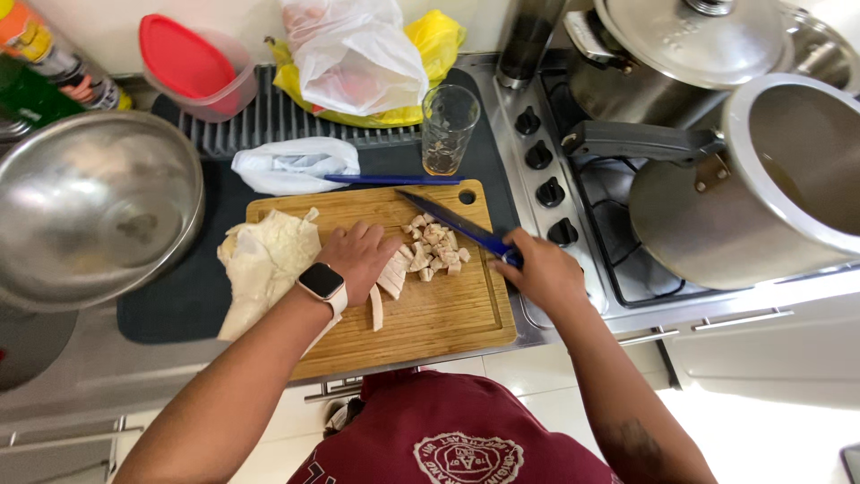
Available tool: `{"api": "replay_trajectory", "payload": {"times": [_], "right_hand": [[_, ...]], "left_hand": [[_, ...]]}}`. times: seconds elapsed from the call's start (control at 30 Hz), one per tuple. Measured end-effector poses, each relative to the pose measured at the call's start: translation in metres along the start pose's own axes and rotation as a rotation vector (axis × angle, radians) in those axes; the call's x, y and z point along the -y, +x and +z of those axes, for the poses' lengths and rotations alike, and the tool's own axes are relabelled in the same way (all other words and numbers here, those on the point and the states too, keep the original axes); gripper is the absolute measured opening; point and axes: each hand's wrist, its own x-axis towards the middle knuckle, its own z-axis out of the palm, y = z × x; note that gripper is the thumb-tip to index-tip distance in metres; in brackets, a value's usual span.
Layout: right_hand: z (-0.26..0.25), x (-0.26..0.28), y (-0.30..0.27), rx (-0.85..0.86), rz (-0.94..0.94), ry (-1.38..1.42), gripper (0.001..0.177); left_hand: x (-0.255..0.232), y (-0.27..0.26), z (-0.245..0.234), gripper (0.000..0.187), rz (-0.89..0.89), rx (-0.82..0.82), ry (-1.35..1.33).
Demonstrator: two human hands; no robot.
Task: The person retrieves a knife and chops a piece of white meat on a wooden cutting board. They then transfer the chopped pieces into a pot on the stove. The person continues to slice and chop more meat from a larger piece.
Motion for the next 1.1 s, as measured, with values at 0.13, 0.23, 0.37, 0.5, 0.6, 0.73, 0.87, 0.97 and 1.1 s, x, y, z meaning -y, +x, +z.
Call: {"api": "replay_trajectory", "payload": {"times": [0.13, 0.23, 0.37, 0.5, 0.6, 0.73, 0.87, 0.97, 1.1], "right_hand": [[0.008, 0.001, 0.034, -0.121, -0.187, 0.028, 0.043], [0.019, 0.003, 0.048, -0.163, -0.295, 0.024, 0.043], [0.020, 0.038, 0.029, -0.196, -0.381, 0.047, 0.060], [0.043, 0.066, 0.027, -0.195, -0.397, -0.037, 0.112], [0.067, 0.065, 0.048, -0.185, -0.394, -0.025, 0.125], [0.066, 0.073, 0.058, -0.156, -0.481, 0.004, 0.116], [0.071, 0.086, 0.062, -0.373, -0.680, -0.087, 0.061], [0.087, 0.086, 0.073, -0.400, -0.682, -0.135, 0.045], [0.116, 0.080, 0.084, -0.388, -0.634, -0.136, 0.022]], "left_hand": [[-0.011, -0.010, -0.007, 0.047, -0.103, 0.116, -0.058], [-0.008, -0.010, 0.013, 0.051, -0.114, 0.145, -0.040], [-0.011, -0.018, -0.009, 0.058, -0.148, 0.131, -0.099], [-0.024, -0.020, -0.053, 0.086, 0.040, 0.094, -0.202], [-0.027, -0.016, -0.052, 0.089, 0.055, 0.211, -0.205], [-0.017, -0.014, -0.021, 0.071, 0.100, 0.091, -0.182], [-0.014, -0.011, -0.001, 0.052, 0.076, 0.036, -0.164], [-0.011, -0.010, 0.010, 0.049, 0.035, 0.005, -0.200], [-0.005, 0.001, 0.036, 0.046, -0.052, 0.026, -0.290]]}}
